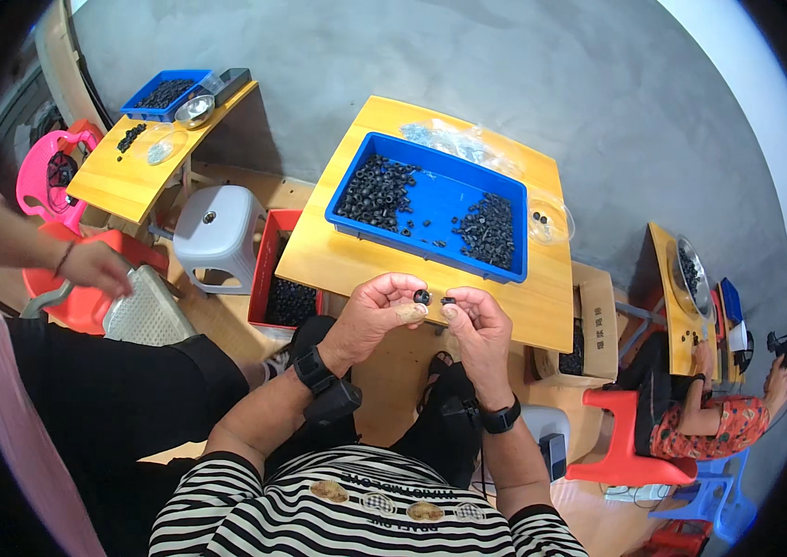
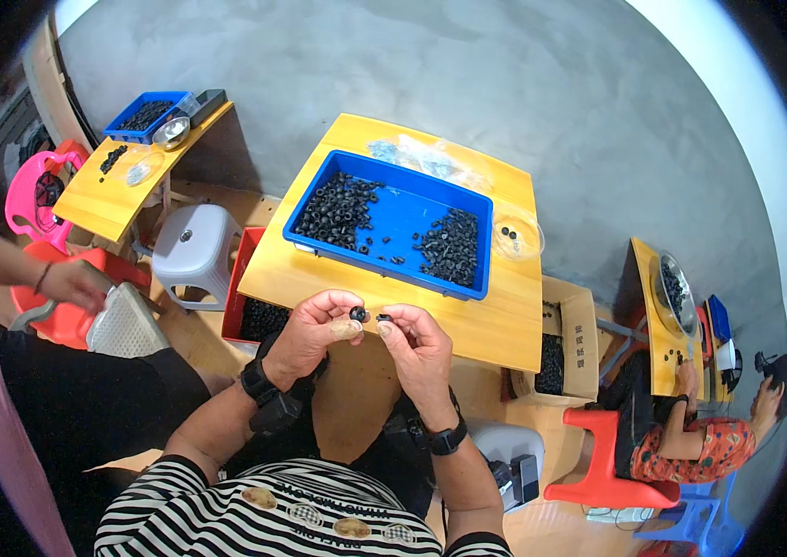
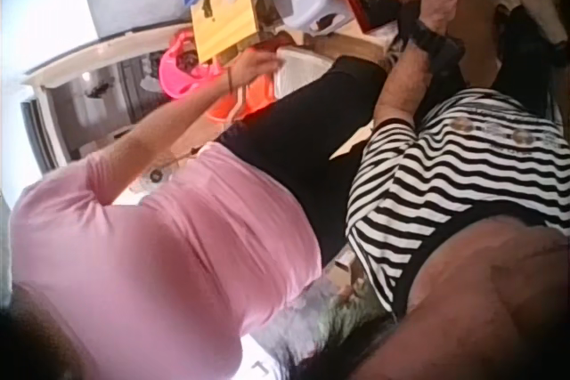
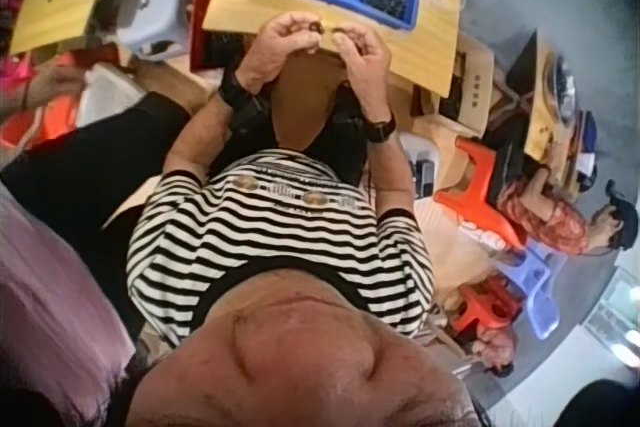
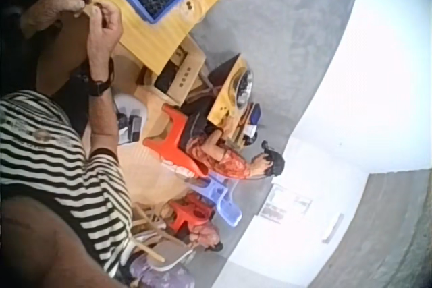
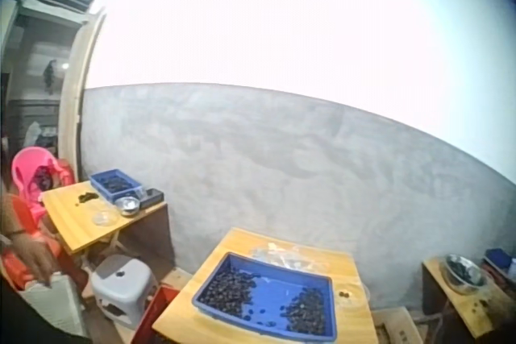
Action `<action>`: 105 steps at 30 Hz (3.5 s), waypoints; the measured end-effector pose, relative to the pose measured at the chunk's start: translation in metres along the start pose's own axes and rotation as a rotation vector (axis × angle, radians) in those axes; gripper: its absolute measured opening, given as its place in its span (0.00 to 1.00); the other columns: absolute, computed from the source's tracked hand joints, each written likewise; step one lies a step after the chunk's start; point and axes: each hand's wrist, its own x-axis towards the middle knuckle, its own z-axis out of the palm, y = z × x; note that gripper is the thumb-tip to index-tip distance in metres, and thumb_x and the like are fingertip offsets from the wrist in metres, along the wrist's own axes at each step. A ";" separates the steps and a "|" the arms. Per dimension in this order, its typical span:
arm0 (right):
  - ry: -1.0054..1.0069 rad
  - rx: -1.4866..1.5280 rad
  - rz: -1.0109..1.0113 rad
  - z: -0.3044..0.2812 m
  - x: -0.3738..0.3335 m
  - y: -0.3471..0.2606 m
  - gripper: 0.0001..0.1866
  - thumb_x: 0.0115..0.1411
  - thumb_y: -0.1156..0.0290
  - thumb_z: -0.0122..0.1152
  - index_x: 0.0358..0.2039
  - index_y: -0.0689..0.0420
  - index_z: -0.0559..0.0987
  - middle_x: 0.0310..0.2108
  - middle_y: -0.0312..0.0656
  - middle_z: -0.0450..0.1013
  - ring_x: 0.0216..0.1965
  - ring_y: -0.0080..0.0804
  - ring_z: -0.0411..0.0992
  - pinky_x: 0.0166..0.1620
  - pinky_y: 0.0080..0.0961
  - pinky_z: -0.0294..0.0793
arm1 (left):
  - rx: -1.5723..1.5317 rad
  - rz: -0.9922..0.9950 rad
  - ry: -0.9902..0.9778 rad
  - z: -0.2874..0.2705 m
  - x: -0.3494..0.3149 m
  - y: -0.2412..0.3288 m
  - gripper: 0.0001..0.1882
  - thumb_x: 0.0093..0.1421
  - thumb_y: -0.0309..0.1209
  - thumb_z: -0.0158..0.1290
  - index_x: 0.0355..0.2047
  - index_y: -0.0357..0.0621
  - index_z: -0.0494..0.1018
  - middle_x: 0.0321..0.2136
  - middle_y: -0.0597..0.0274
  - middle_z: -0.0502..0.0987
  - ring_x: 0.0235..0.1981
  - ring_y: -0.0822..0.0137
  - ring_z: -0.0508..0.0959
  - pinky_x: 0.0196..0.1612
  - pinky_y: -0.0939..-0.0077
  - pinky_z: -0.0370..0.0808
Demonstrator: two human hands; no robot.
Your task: Assembling small black plastic components by hand into finished units.
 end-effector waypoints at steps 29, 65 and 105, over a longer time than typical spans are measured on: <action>0.207 -0.866 -0.150 -0.052 0.091 0.049 0.08 0.49 0.74 0.61 0.32 0.57 0.77 0.24 0.40 0.73 0.25 0.33 0.72 0.31 0.26 0.71 | 0.040 -0.049 0.104 -0.017 0.009 -0.006 0.13 0.55 0.21 0.54 0.41 0.38 0.70 0.31 0.64 0.75 0.30 0.76 0.74 0.35 0.82 0.73; -0.105 -0.431 -0.217 -0.013 0.044 0.017 0.09 0.50 0.80 0.62 0.34 0.61 0.78 0.26 0.39 0.72 0.24 0.24 0.71 0.28 0.18 0.71 | -1.102 -0.842 0.631 0.041 0.019 0.050 0.08 0.60 0.30 0.47 0.38 0.43 0.68 0.31 0.62 0.75 0.36 0.72 0.77 0.46 0.79 0.75; -0.089 -0.321 0.068 -0.017 0.047 0.028 0.05 0.52 0.75 0.61 0.29 0.61 0.75 0.23 0.32 0.72 0.23 0.15 0.67 0.27 0.14 0.68 | -1.775 -0.828 0.882 0.032 0.026 0.069 0.11 0.62 0.32 0.44 0.38 0.39 0.72 0.32 0.70 0.72 0.33 0.80 0.72 0.35 0.89 0.69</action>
